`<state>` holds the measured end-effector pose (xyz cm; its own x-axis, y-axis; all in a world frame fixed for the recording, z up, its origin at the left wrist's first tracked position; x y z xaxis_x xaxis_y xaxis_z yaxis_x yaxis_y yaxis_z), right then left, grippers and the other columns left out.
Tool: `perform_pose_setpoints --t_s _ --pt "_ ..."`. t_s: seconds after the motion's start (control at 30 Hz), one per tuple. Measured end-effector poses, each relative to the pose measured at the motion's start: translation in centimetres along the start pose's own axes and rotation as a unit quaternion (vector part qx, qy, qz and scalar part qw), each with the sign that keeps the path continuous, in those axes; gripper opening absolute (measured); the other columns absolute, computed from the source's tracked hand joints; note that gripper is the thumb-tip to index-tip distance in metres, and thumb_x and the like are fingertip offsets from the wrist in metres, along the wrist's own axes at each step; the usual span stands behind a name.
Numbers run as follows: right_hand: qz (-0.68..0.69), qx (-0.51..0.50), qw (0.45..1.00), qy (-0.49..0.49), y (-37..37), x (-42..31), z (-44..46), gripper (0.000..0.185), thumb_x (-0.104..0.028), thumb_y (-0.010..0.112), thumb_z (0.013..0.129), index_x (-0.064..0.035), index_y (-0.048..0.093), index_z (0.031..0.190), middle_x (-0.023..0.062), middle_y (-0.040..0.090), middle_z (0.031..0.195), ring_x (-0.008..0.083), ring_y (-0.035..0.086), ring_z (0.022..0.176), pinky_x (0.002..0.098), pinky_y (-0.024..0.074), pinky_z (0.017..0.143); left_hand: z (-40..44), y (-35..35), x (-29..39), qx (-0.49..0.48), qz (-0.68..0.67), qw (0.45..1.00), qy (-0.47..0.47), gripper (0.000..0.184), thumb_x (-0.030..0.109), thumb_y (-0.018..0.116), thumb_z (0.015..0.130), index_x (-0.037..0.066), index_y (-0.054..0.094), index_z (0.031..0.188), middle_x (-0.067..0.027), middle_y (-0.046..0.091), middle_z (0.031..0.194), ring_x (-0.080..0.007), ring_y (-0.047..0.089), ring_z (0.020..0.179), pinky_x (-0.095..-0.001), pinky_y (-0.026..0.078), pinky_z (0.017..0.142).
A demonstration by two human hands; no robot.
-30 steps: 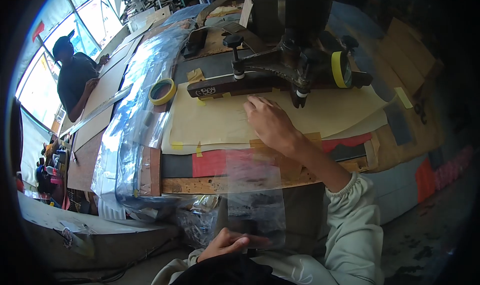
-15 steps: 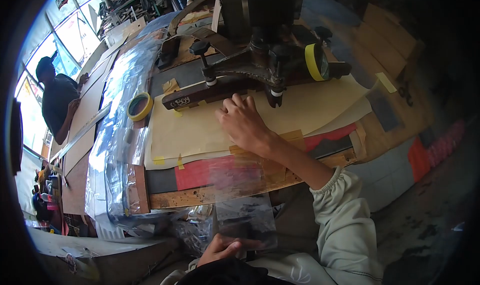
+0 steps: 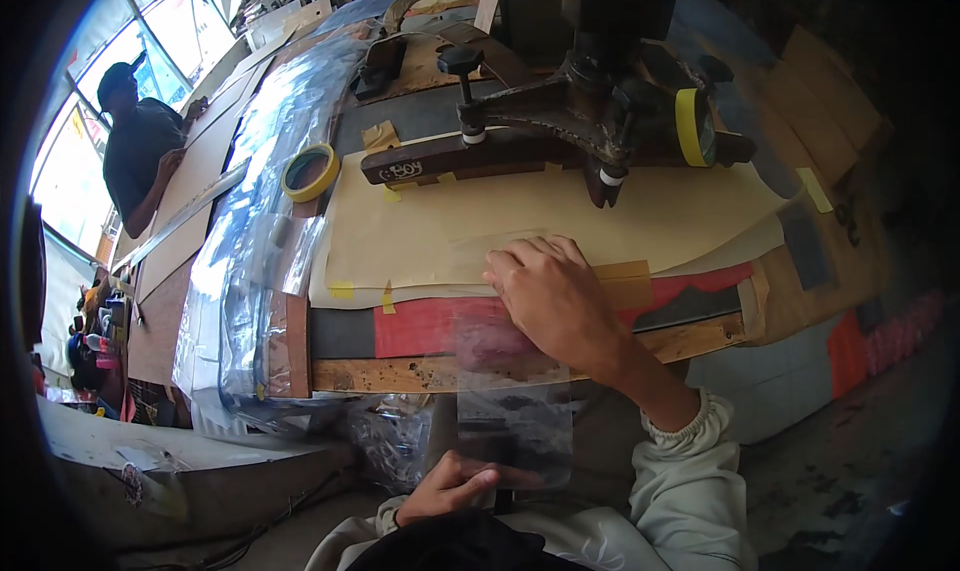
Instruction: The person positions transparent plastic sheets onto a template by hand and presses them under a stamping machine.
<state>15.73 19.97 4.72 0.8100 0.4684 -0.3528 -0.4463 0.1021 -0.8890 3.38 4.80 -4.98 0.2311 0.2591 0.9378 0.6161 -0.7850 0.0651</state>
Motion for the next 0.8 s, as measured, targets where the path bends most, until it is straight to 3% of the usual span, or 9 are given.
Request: perform_pose_setpoints --t_s 0.1,0.2,0.23,0.3,0.4,0.5,0.67,0.8 --pt "-0.065 0.017 0.998 0.009 0.4 -0.7 -1.0 0.040 -0.038 0.052 0.088 -0.0002 0.061 0.100 0.0138 0.060 0.112 0.0257 0.054 0.110 0.0450 0.0349 0.099 0.1 0.0 0.0 0.019 -0.025 0.999 0.008 0.037 0.026 0.041 0.096 0.002 0.062 0.115 -0.0171 0.065 0.081 -0.0128 0.052 0.068 -0.0284 0.042 0.070" --pt "-0.133 0.044 0.990 0.020 1.3 -1.7 -2.1 0.057 -0.050 0.047 0.088 0.0020 0.059 0.107 0.0153 0.057 0.120 0.0259 0.050 0.117 0.0474 0.0303 0.104 0.0 -0.2 0.5 -0.006 0.008 0.997 -0.071 0.036 0.027 0.042 0.096 0.005 0.062 0.115 -0.0129 0.061 0.072 -0.0102 0.046 0.064 -0.0292 0.040 0.065" --pt "-0.154 0.051 0.986 0.025 1.5 -1.9 -2.3 0.062 -0.054 0.045 0.087 0.0029 0.058 0.109 0.0157 0.056 0.122 0.0260 0.049 0.119 0.0483 0.0287 0.105 0.1 -0.3 0.5 0.016 0.009 1.000 -0.020 0.034 0.026 0.043 0.096 0.007 0.062 0.116 -0.0114 0.058 0.066 -0.0095 0.042 0.057 -0.0280 0.038 0.059" --pt "-0.170 0.068 0.983 0.033 2.3 -2.0 -2.7 0.065 -0.055 0.046 0.087 0.0037 0.056 0.113 0.0170 0.054 0.124 0.0270 0.047 0.121 0.0496 0.0290 0.104 0.3 -0.3 0.2 0.059 0.013 0.995 0.081 0.031 0.025 0.045 0.096 0.011 0.062 0.117 -0.0084 0.052 0.054 -0.0080 0.034 0.045 -0.0257 0.036 0.047" --pt "-0.150 0.086 0.984 0.042 3.0 -1.7 -2.9 0.067 -0.056 0.046 0.086 0.0048 0.055 0.115 0.0185 0.052 0.126 0.0289 0.045 0.123 0.0507 0.0301 0.104 0.0 -0.5 0.0 0.083 0.027 0.992 0.090 0.031 0.026 0.045 0.097 0.010 0.063 0.116 -0.0074 0.049 0.052 -0.0077 0.036 0.045 -0.0262 0.036 0.046" --pt "-0.135 0.093 0.986 0.042 3.2 -1.6 -3.0 0.067 -0.055 0.047 0.087 0.0055 0.054 0.115 0.0197 0.051 0.126 0.0302 0.044 0.124 0.0509 0.0314 0.103 0.0 -0.3 -1.5 0.039 -0.009 0.999 0.002 0.032 0.028 0.045 0.097 0.010 0.063 0.115 -0.0081 0.046 0.051 -0.0085 0.037 0.045 -0.0272 0.035 0.046" --pt "-0.128 0.094 0.986 0.039 3.3 -1.6 -3.0 0.066 -0.053 0.048 0.087 0.0062 0.054 0.115 0.0211 0.052 0.126 0.0312 0.044 0.124 0.0507 0.0313 0.103 0.4 -0.1 -2.9 0.059 0.001 0.997 0.059 0.033 0.029 0.043 0.097 0.010 0.062 0.116 -0.0088 0.041 0.051 -0.0098 0.036 0.044 -0.0277 0.034 0.046" --pt "-0.126 0.091 0.987 0.036 3.3 -1.3 -2.7 0.066 -0.053 0.047 0.088 0.0069 0.053 0.117 0.0219 0.052 0.125 0.0319 0.045 0.123 0.0505 0.0310 0.103 0.1 -0.4 -0.4 0.054 -0.002 0.998 0.029 0.033 0.028 0.043 0.097 0.010 0.062 0.116 -0.0085 0.040 0.052 -0.0098 0.036 0.045 -0.0276 0.034 0.046"
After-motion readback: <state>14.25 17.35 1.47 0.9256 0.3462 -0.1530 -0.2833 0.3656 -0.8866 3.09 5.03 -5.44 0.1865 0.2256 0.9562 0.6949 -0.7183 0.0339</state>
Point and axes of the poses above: each hand's wrist, its own z-axis towards the middle knuckle, its own y-axis out of the palm, x = y × z, the point moved 7 cm from there along z, towards the middle knuckle
